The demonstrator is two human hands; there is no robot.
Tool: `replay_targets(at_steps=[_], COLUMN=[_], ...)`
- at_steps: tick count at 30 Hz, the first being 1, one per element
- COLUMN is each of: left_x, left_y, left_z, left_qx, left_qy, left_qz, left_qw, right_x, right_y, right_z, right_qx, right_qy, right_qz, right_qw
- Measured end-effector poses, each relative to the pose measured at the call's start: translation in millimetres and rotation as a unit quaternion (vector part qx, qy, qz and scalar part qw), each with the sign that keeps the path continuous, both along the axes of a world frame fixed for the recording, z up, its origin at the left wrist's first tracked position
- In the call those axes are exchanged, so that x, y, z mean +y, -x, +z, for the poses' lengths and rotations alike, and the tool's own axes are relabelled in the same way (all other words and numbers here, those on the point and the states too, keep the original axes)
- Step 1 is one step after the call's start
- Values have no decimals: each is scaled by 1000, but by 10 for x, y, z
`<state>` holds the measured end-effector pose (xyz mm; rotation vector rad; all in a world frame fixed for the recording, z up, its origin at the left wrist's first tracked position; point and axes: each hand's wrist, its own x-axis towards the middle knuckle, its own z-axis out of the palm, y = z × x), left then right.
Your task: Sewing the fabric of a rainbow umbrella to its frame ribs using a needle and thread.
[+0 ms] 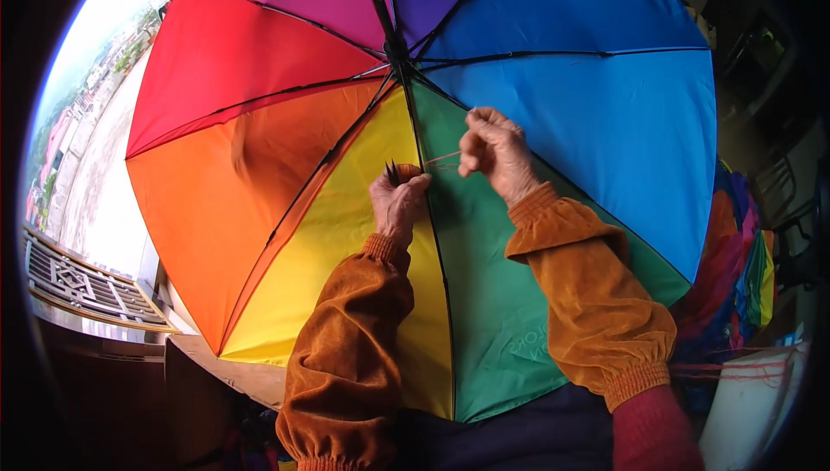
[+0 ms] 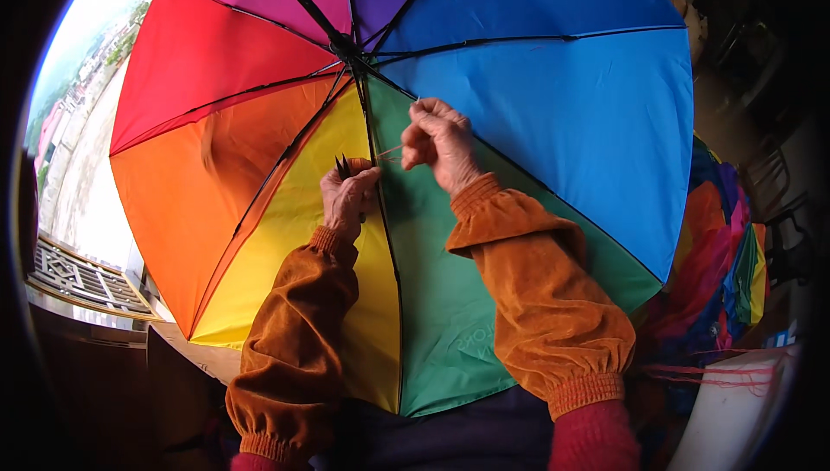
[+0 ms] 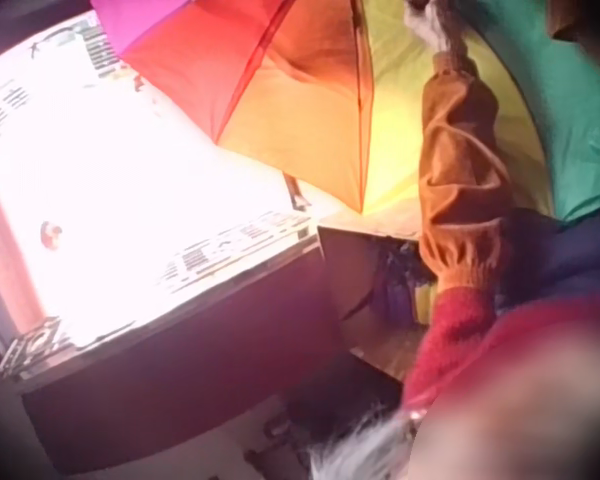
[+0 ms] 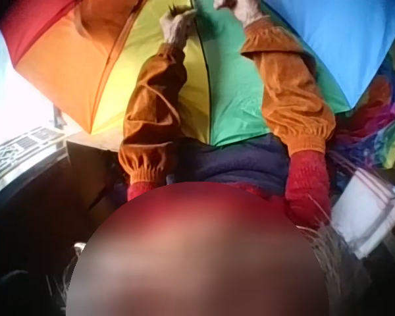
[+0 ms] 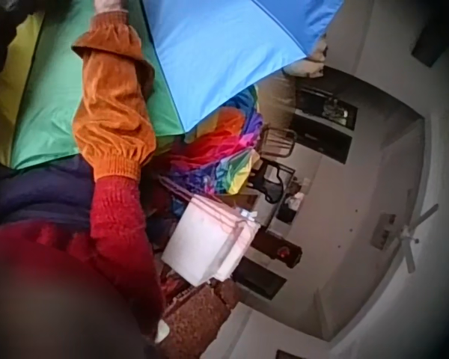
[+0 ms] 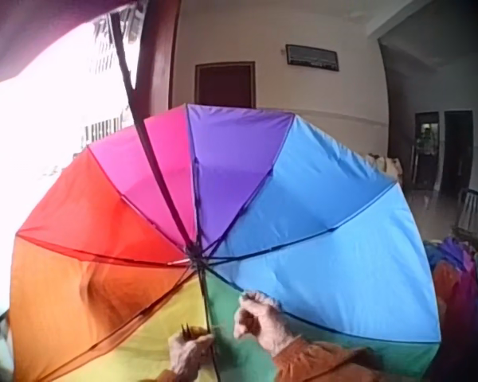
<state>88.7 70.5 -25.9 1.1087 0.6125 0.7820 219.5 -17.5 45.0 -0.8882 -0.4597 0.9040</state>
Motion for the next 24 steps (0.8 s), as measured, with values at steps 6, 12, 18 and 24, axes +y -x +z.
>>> replay_targets(at_steps=[6, 12, 18, 24], left_x=[30, 34, 18, 38], left_y=[-3, 100, 127, 96], left_z=[-64, 101, 183, 203], left_qx=[-6, 28, 75, 90], left_qy=[-71, -9, 41, 89], left_qz=[25, -22, -31, -25], left_qw=[997, 999, 996, 992], right_x=[-833, -856, -14, 377], right_y=[-1046, -858, -153, -69], right_z=[345, 456, -148, -816], right_qx=[-111, -153, -577, -697], right_qy=[-37, 43, 173, 165], right_qz=[-111, -288, -24, 10], right_qw=[987, 944, 798, 698])
